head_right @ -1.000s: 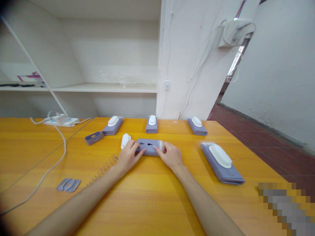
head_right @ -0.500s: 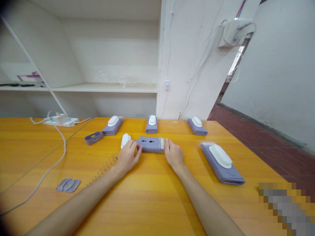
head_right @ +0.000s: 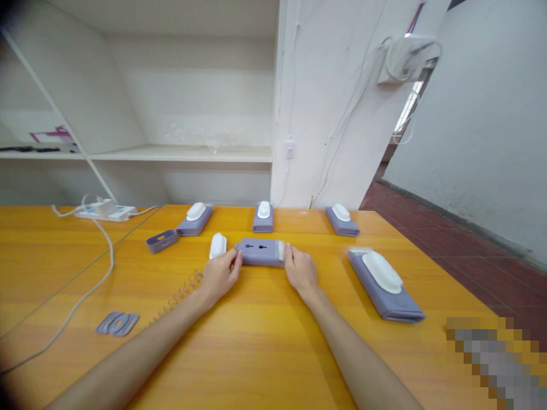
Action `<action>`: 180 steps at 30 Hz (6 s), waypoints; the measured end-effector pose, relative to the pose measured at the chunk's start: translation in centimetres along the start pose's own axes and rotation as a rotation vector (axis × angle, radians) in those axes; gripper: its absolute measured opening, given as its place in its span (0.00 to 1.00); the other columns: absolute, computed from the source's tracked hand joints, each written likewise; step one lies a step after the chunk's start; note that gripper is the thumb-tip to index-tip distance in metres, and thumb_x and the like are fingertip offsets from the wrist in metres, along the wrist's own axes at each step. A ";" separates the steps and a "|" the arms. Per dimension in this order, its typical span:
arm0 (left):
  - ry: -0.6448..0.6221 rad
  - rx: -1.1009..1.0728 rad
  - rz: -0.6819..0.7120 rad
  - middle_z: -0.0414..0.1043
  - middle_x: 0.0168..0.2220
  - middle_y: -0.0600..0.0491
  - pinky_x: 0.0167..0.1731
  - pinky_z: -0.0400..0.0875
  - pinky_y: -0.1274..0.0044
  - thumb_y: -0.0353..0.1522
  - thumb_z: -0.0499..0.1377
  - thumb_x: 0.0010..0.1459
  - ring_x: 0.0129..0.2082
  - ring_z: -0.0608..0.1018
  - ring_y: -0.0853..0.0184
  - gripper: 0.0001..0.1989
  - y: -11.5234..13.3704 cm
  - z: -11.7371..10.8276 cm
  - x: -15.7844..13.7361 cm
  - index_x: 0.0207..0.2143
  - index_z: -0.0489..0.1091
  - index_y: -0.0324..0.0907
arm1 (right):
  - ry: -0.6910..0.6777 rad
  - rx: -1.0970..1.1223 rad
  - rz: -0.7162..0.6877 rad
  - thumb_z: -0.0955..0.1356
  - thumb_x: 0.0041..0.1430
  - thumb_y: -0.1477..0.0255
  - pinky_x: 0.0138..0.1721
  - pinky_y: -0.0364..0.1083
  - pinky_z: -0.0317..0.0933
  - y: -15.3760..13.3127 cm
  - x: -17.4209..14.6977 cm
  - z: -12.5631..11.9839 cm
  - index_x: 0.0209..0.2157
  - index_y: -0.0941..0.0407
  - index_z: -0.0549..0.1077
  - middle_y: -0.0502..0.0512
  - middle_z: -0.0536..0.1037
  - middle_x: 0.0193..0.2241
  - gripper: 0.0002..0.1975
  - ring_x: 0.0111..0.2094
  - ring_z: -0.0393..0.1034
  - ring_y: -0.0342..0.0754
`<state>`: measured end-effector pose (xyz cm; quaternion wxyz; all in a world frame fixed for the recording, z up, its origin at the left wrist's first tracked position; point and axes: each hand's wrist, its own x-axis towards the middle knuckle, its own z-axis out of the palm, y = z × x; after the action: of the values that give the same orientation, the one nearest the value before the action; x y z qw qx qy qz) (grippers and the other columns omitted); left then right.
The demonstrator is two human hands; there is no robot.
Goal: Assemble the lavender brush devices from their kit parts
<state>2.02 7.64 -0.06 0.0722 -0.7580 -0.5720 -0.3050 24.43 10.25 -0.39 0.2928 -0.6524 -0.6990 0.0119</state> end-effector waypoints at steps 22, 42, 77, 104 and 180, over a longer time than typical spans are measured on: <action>0.073 0.221 -0.251 0.65 0.42 0.41 0.39 0.63 0.67 0.30 0.51 0.55 0.40 0.69 0.57 0.17 -2.1 0.1 0.6 0.49 0.60 0.38 | -0.015 -0.007 -0.024 0.53 0.63 0.58 0.25 0.43 0.45 -0.3 -0.1 -0.2 0.24 0.55 0.70 0.55 0.76 0.23 0.25 0.25 0.67 0.46; 0.102 -0.511 0.012 0.66 0.46 0.48 0.48 0.65 0.71 0.34 0.55 0.58 0.48 0.71 0.64 0.17 -1.8 0.4 1.1 0.49 0.56 0.43 | -0.006 -0.036 -0.033 0.57 0.61 0.58 0.24 0.43 0.42 -0.4 -0.2 0.0 0.20 0.55 0.66 0.51 0.72 0.19 0.21 0.22 0.64 0.43; 0.091 -0.283 0.075 0.67 0.43 0.49 0.45 0.64 0.68 0.33 0.54 0.58 0.45 0.69 0.61 0.14 -1.1 0.3 2.7 0.48 0.62 0.44 | -0.016 -0.037 -0.037 0.57 0.61 0.58 0.24 0.43 0.41 -0.3 -0.2 0.0 0.20 0.55 0.65 0.51 0.72 0.19 0.21 0.22 0.63 0.43; -0.306 -0.426 0.119 0.73 0.37 0.55 0.39 0.65 0.76 0.34 0.59 0.51 0.37 0.74 0.66 0.11 -1.9 -1.7 7.0 0.40 0.68 0.44 | -0.010 -0.013 -0.041 0.57 0.60 0.59 0.24 0.43 0.41 -0.3 -0.1 0.0 0.19 0.55 0.64 0.50 0.71 0.18 0.21 0.22 0.62 0.42; 0.065 -0.337 -0.181 0.67 0.40 0.48 0.45 0.64 0.70 0.36 0.49 0.60 0.43 0.70 0.63 0.10 -0.2 -0.4 1.6 0.40 0.65 0.42 | -0.089 0.358 -0.137 0.72 0.43 0.61 0.56 0.55 0.51 0.8 0.3 2.0 0.60 0.53 0.52 0.60 0.63 0.56 0.43 0.57 0.57 0.55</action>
<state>1.89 8.83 1.08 -0.0649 -0.6946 -0.5760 -0.4260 24.31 11.44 -2.28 0.3731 -0.5396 -0.7407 0.1450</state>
